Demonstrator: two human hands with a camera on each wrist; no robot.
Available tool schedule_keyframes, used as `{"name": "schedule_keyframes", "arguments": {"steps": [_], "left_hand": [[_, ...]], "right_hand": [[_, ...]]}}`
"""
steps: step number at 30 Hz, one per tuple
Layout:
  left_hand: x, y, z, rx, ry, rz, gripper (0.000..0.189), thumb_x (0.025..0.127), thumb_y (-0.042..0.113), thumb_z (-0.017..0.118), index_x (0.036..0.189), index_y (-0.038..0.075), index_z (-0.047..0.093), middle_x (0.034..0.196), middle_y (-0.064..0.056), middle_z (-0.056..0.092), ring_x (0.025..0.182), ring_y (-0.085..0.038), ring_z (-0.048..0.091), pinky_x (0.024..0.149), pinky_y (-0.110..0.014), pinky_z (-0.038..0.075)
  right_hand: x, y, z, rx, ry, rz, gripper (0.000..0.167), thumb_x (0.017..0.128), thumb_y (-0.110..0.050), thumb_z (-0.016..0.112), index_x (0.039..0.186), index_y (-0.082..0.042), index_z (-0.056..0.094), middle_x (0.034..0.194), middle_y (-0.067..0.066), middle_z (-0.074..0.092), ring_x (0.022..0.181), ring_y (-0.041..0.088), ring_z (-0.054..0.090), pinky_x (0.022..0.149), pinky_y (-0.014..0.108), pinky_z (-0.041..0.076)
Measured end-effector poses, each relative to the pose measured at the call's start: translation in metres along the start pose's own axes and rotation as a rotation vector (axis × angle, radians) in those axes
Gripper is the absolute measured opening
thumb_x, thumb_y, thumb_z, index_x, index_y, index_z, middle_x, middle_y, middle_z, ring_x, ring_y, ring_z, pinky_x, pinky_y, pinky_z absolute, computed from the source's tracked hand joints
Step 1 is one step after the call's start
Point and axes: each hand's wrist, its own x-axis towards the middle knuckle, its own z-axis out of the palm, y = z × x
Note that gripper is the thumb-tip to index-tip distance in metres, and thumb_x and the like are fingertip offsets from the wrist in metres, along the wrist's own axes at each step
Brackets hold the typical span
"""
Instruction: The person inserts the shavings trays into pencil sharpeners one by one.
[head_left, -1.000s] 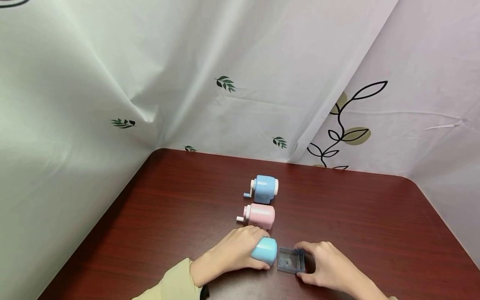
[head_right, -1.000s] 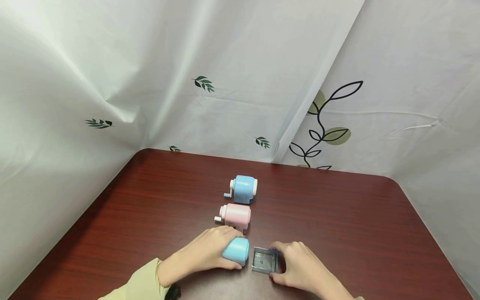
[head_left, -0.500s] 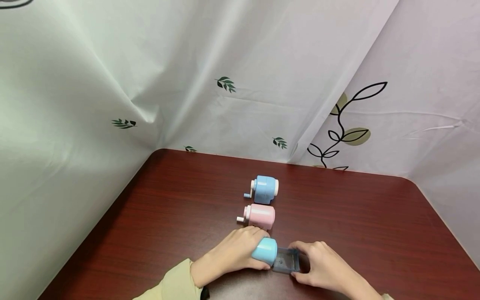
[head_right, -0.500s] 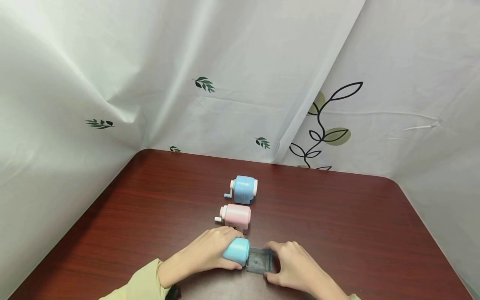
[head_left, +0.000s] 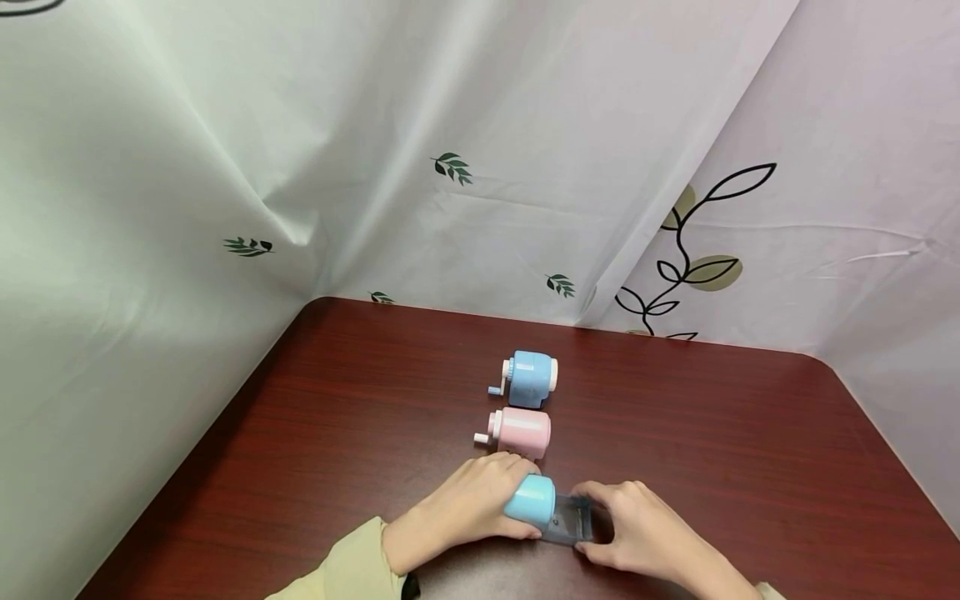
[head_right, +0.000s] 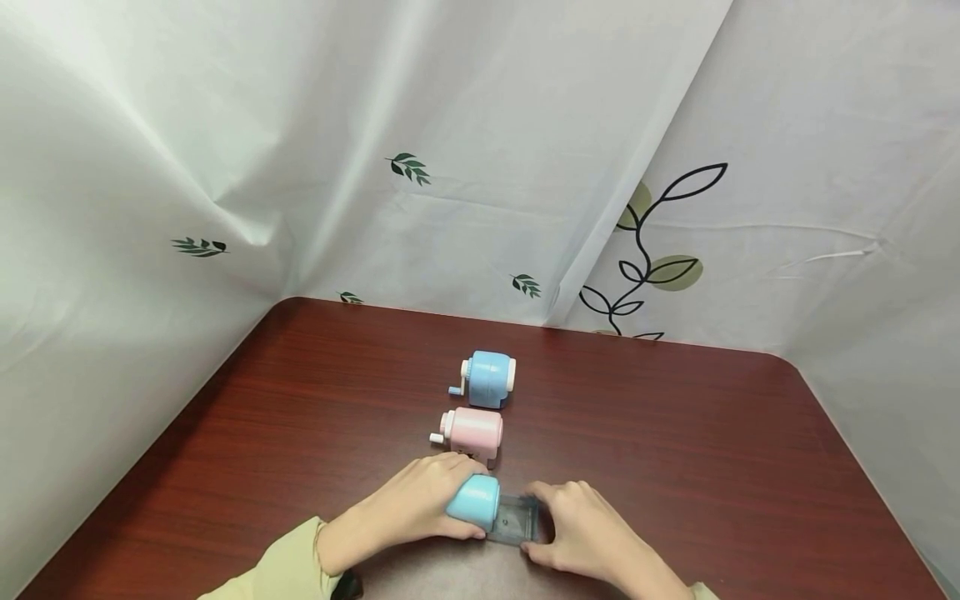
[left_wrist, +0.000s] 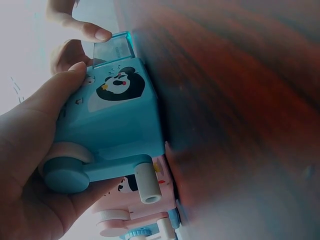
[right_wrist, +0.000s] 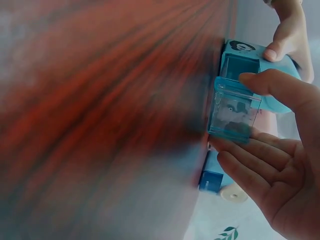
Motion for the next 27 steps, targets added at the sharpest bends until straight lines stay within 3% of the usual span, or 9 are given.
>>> {"name": "schedule_keyframes", "arguments": {"steps": [27], "left_hand": [[0.001,0.000,0.000,-0.026,-0.025,-0.014,0.053,0.073,0.048,0.078,0.109,0.015,0.061,0.097,0.006,0.063,0.089,-0.006,0.060,0.073,-0.019,0.050]], "right_hand": [[0.016,-0.002,0.004,0.008,-0.036,-0.059,0.045,0.071,-0.031,0.084,0.108,-0.012,0.065,0.089,-0.009,0.070,0.070,-0.007,0.054,0.061,0.010,0.042]]}}
